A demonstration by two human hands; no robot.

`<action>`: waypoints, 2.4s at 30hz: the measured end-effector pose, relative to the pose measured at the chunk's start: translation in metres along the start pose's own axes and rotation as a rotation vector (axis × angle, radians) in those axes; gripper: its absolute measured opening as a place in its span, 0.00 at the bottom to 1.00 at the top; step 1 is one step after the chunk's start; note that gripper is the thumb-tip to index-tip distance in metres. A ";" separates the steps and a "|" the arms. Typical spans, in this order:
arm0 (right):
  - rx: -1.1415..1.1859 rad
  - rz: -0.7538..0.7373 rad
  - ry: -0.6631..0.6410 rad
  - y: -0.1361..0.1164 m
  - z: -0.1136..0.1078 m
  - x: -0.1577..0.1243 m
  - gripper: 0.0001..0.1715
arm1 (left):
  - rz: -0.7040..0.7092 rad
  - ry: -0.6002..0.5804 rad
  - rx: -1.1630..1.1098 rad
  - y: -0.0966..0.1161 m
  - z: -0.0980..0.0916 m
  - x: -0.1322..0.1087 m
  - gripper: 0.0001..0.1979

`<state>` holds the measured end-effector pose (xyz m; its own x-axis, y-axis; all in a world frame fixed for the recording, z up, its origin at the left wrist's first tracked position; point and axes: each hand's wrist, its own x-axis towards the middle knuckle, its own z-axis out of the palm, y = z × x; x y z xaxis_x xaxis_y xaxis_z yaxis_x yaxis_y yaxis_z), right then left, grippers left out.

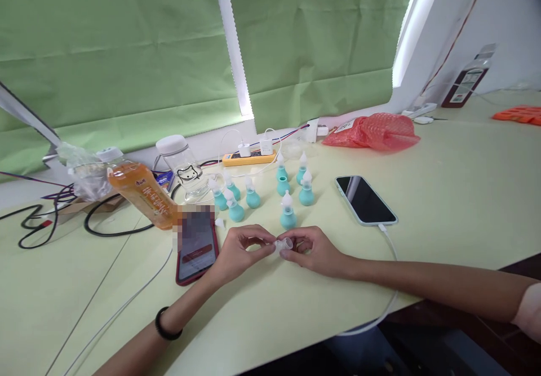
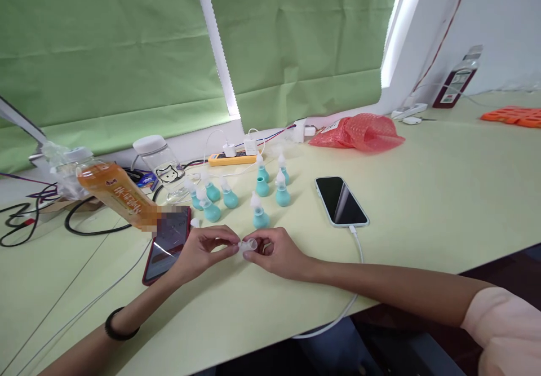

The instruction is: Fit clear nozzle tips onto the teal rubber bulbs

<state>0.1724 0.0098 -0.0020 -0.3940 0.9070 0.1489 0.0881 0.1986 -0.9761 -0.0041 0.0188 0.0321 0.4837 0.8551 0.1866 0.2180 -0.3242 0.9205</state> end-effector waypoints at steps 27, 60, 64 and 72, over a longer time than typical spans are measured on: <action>0.098 0.047 -0.042 -0.002 -0.001 -0.002 0.19 | 0.168 0.185 0.075 -0.013 0.010 -0.009 0.07; 0.111 0.012 -0.043 -0.005 -0.001 -0.002 0.20 | 0.619 0.243 0.626 -0.017 0.012 -0.019 0.21; 0.109 0.005 -0.041 -0.005 -0.001 -0.002 0.19 | 0.572 0.239 0.666 -0.014 0.013 -0.020 0.22; 0.094 -0.011 -0.048 -0.006 -0.002 -0.002 0.18 | 0.452 0.191 0.487 -0.009 0.016 -0.020 0.21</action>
<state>0.1744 0.0076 0.0036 -0.4384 0.8855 0.1538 -0.0017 0.1702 -0.9854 -0.0022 -0.0015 0.0152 0.4691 0.6352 0.6136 0.4077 -0.7720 0.4876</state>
